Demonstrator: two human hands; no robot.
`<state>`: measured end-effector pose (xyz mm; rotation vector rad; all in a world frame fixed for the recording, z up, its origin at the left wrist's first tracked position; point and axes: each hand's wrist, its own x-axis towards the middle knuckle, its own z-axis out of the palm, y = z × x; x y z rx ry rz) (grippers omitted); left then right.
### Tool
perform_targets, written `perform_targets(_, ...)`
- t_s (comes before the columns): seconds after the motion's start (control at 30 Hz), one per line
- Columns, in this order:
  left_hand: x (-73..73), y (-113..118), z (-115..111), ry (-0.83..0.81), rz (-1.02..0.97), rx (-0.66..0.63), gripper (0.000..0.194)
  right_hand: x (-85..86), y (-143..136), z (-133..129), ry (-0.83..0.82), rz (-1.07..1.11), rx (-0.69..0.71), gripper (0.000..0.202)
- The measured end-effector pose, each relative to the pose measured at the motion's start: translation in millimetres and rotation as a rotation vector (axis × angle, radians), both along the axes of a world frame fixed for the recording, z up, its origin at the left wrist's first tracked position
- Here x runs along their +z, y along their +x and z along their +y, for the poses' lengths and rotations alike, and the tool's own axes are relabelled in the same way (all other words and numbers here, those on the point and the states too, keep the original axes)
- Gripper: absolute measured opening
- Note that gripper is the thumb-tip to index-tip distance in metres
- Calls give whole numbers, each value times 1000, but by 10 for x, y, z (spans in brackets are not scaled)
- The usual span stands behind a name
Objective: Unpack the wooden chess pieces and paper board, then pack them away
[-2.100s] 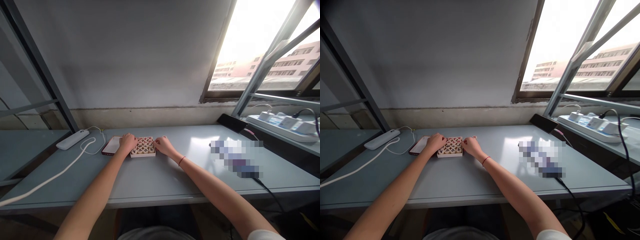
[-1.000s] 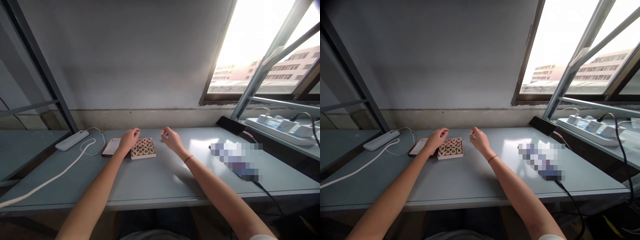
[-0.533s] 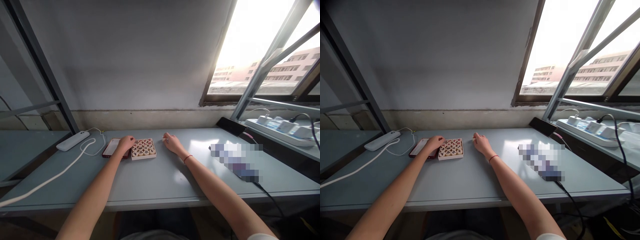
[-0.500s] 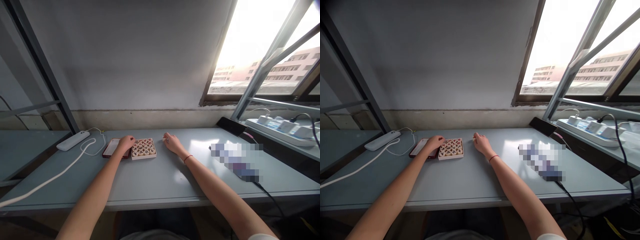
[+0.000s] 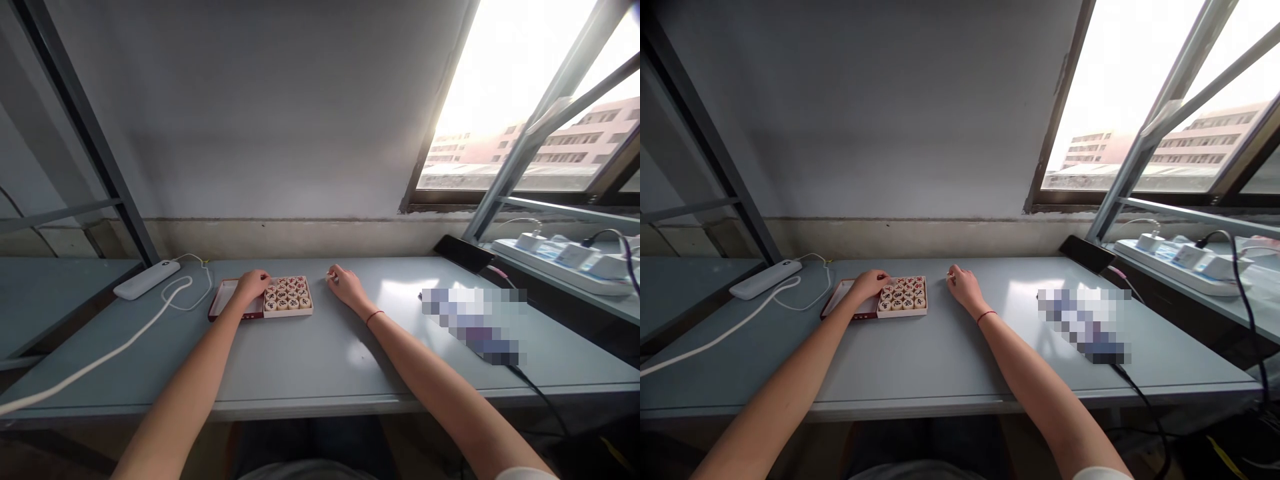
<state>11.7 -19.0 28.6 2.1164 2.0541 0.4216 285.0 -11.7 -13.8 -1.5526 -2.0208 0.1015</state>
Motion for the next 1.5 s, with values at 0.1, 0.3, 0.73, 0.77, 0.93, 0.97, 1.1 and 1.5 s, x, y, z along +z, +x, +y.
perform_targets(0.1,-13,-5,12,8,-3,-3,26,-4,-32,23,22,0,-23,19)
perform_targets(0.3,-40,10,38,25,-8,1,27,-30,-56,85,32,15,-43,21)
perform_targets(0.73,-54,29,26,40,-12,-2,27,-39,-44,122,40,5,2,21)
perform_targets(0.77,-44,24,21,42,-10,4,27,-38,-43,120,45,8,2,22)
perform_targets(0.93,72,31,-51,78,44,25,32,19,-69,34,154,117,-64,28)
perform_targets(0.97,93,53,-74,91,71,12,33,39,-92,-2,151,152,-55,28)
perform_targets(1.1,105,207,-159,120,156,-43,47,114,-271,-175,-52,263,82,28)
perform_targets(1.5,-28,360,-166,103,120,-33,47,228,-490,-386,-224,359,162,25)
